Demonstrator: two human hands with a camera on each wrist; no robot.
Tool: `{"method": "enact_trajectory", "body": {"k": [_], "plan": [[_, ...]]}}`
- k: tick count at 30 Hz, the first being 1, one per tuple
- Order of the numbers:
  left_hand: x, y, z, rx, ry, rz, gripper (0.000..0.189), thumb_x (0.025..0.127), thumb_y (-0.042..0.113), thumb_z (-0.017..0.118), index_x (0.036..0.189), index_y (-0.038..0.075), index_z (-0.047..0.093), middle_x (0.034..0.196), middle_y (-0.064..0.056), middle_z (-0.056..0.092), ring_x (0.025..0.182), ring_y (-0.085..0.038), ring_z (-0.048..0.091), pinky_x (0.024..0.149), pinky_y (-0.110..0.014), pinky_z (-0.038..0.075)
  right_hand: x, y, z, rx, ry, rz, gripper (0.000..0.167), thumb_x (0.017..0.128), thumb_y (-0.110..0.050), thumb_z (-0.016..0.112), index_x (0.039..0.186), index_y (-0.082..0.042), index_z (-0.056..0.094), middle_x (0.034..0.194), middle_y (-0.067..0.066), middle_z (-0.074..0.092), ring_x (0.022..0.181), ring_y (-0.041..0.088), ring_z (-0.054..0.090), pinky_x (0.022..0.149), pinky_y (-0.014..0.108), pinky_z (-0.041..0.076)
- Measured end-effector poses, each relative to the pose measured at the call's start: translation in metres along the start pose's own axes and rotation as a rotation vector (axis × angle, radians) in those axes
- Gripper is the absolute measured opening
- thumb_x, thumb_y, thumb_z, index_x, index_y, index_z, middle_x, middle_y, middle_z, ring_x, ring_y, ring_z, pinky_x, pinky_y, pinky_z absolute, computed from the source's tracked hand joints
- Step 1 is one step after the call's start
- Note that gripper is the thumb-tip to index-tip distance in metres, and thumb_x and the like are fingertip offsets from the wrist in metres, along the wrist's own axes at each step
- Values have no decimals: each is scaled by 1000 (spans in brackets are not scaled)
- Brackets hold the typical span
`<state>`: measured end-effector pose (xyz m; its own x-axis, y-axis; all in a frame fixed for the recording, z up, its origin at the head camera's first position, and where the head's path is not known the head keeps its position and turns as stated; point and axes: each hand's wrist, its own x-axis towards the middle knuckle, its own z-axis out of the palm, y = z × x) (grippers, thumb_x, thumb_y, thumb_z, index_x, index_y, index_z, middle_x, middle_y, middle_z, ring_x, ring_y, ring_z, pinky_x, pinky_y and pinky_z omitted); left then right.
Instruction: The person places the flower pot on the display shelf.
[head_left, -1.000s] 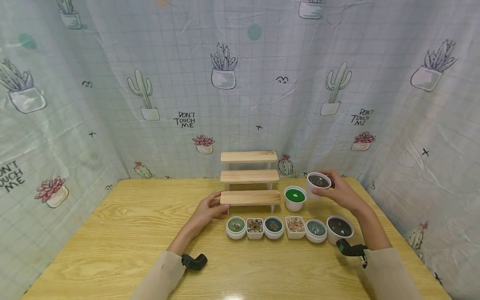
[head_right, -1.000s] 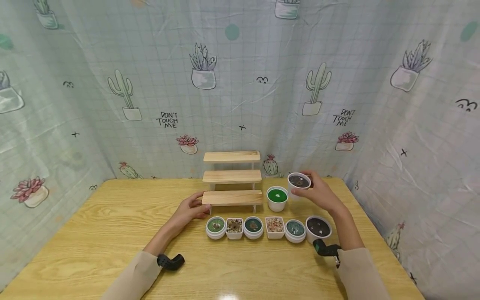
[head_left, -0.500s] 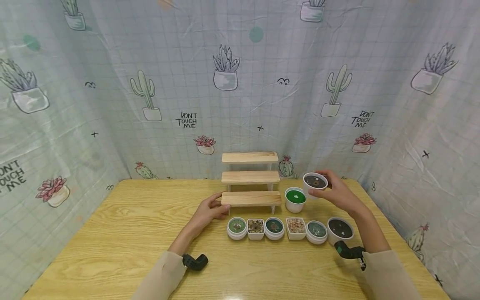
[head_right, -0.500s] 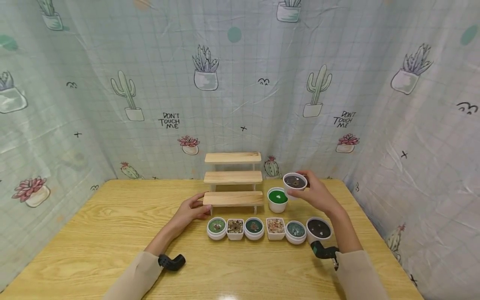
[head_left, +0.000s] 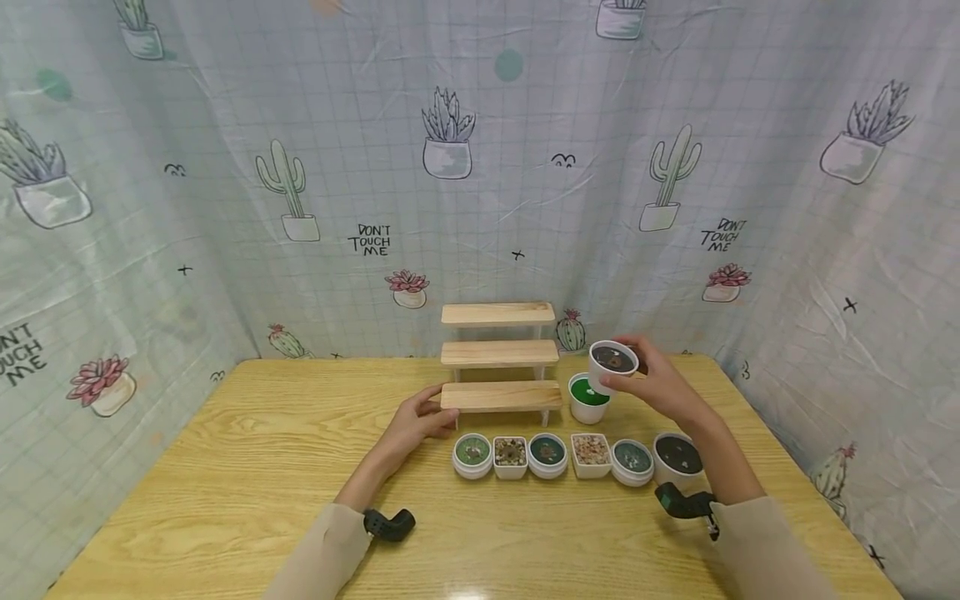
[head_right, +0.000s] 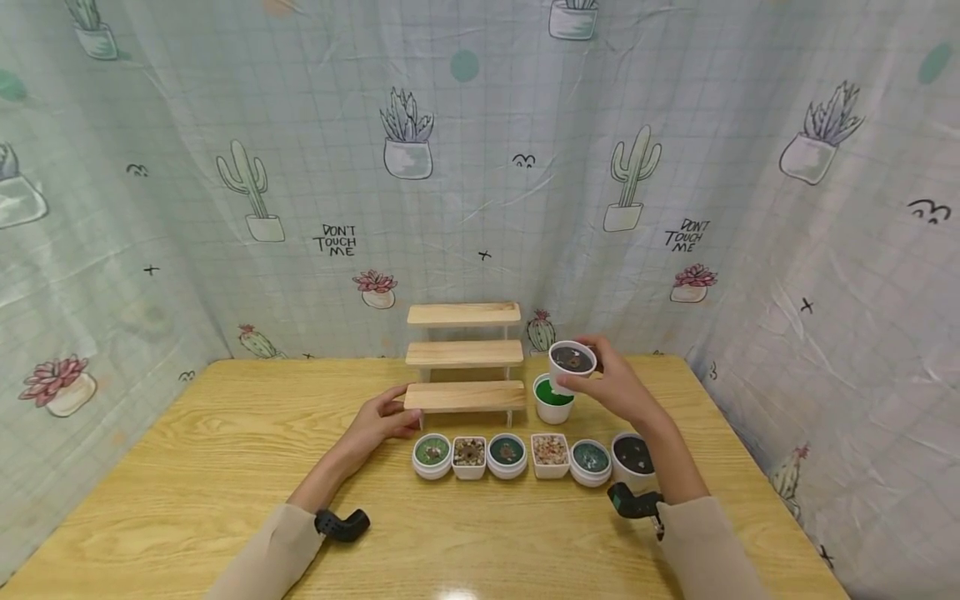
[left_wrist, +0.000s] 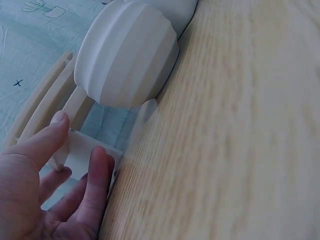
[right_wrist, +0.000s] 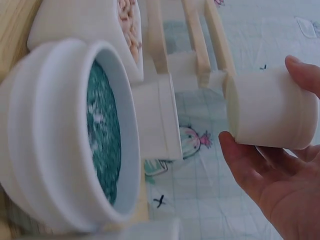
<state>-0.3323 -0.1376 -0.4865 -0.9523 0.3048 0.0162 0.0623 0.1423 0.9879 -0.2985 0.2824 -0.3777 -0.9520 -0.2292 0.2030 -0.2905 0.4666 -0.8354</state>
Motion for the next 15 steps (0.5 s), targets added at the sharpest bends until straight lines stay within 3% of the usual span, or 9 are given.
{"method": "enact_trajectory", "body": {"k": [3,5,15], "plan": [[-1,-1,0,-3,4,-8,81,97,29,75,162,8,31,124,-22,68,104,-25,74,89,-36,64,2,-2,5,3,-10,-13,70,96,-22,75,150,0,37,147,23,48,138,41,49,113,53,45],[-1,-1,0,-4,6,-12,82,97,29,75,162,8,31,122,-21,68,103,-25,74,89,-36,64,3,-3,7,6,-11,-19,70,96,-21,74,150,0,36,147,23,48,138,41,48,114,58,43],[0,1,1,13,10,-1,79,98,29,74,162,9,32,119,-20,69,102,-23,74,89,-36,64,9,-17,11,-42,-5,-14,74,95,-27,76,152,-1,36,147,23,49,139,43,48,110,58,48]]}}
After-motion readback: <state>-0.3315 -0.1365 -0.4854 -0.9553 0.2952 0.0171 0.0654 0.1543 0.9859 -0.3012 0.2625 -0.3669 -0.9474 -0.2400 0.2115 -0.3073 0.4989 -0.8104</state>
